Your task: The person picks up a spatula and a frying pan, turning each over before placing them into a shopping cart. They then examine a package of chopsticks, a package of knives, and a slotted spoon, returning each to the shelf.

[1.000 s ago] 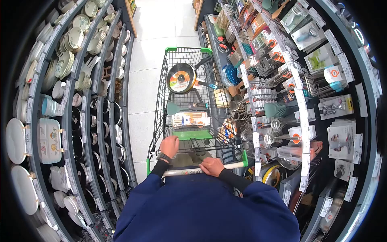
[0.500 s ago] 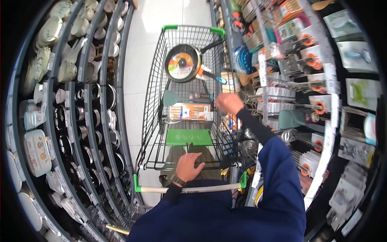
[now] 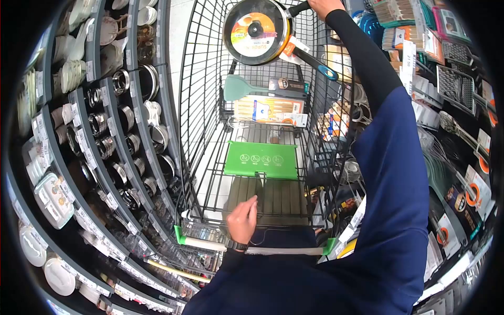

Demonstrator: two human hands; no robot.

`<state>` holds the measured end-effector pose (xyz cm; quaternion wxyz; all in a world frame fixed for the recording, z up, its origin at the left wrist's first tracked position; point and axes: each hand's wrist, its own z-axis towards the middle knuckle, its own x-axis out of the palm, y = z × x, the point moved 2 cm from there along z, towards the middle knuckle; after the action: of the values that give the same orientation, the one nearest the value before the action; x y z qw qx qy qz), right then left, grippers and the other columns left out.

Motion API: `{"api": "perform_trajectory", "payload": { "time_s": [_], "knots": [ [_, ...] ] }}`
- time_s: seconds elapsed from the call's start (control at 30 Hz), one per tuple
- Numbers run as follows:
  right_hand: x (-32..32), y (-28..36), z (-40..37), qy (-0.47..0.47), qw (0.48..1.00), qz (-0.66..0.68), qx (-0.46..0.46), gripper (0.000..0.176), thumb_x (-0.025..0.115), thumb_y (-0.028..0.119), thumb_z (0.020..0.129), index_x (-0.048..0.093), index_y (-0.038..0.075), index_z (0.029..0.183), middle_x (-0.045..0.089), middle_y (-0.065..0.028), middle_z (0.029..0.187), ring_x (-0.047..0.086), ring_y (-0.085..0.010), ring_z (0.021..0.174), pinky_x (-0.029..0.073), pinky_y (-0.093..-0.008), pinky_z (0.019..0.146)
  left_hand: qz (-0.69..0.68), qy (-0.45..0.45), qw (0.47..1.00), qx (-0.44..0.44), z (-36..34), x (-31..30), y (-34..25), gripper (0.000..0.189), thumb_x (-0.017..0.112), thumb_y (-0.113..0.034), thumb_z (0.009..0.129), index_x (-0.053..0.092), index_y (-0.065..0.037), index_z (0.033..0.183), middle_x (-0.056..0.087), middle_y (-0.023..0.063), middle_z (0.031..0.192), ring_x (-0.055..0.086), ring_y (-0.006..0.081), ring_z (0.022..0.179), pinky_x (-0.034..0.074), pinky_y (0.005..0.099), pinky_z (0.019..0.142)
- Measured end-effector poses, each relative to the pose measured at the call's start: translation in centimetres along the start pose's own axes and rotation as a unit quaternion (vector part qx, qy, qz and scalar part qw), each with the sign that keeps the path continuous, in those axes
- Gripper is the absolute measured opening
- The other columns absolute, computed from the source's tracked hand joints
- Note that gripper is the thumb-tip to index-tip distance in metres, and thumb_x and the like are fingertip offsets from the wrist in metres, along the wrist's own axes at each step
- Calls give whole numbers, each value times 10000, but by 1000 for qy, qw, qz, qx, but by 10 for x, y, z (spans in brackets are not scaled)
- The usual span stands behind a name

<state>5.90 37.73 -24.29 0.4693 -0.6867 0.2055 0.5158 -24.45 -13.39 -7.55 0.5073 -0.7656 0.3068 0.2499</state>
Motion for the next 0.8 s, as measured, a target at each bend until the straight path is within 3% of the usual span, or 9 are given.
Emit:
{"api": "perform_trajectory", "payload": {
  "time_s": [0.03,0.13,0.17,0.23,0.3,0.37,0.5,0.67,0.8],
  "knots": [
    [10,5,8,110,994,4,15,280,577,210,880,677,98,1115,705,-106,1044,637,-242,1077,385,-404,1015,-10,-2,1000,-2,-1,-1,-1,201,687,-16,855,718,-62,1048,687,127,829,677,285,722,524,351,628],
    [26,39,26,187,976,103,44,246,636,252,853,711,159,1068,729,-58,945,679,-235,963,400,-418,942,-21,-8,1000,-7,-5,-2,-1,207,700,-3,842,720,-58,1040,685,122,821,666,273,694,516,343,611],
    [27,49,21,201,973,106,45,256,676,273,838,711,172,1071,728,-64,984,670,-223,1004,391,-487,966,-32,-5,999,-8,-3,-1,-2,213,702,-2,839,719,-57,1045,682,121,816,660,270,683,512,342,602],
    [-8,57,5,286,944,161,1,277,682,145,786,696,15,1031,699,-172,1052,673,-303,1044,556,-408,884,-31,-9,999,2,-4,0,-2,201,701,-4,842,719,-57,1034,676,119,802,650,266,665,502,339,587],
    [-8,65,-10,284,934,215,-19,307,708,251,784,724,31,997,719,-180,984,703,-324,957,581,-435,813,-32,-26,999,12,-3,1,-2,173,700,-14,848,720,-57,1014,673,118,796,645,266,652,498,340,577],
    [-16,76,-26,289,914,282,42,363,747,233,729,721,41,1036,707,-168,1086,695,-335,996,574,-455,833,-35,-23,999,11,-5,2,-4,153,694,-28,858,719,-57,1007,678,114,802,654,253,650,502,338,578],
    [-32,101,-74,264,886,356,137,345,695,298,791,717,43,1022,707,-191,1054,691,-335,994,562,-439,861,-51,-47,998,11,-11,-1,-6,121,682,-49,880,714,-42,996,695,118,821,671,219,655,529,316,604],
    [-106,121,-151,170,884,388,199,353,686,356,827,703,29,959,700,-206,941,689,-371,896,562,-476,781,-74,-62,994,52,-24,-2,0,104,659,-52,894,706,-18,980,700,105,762,673,195,631,521,310,585],
    [-242,133,-235,71,857,426,282,390,697,405,826,664,17,857,677,-205,806,678,-389,811,546,-508,726,-62,-3,991,115,-32,-3,3,117,634,-131,913,709,-67,977,712,82,758,692,232,667,520,334,613]
  ]
}}
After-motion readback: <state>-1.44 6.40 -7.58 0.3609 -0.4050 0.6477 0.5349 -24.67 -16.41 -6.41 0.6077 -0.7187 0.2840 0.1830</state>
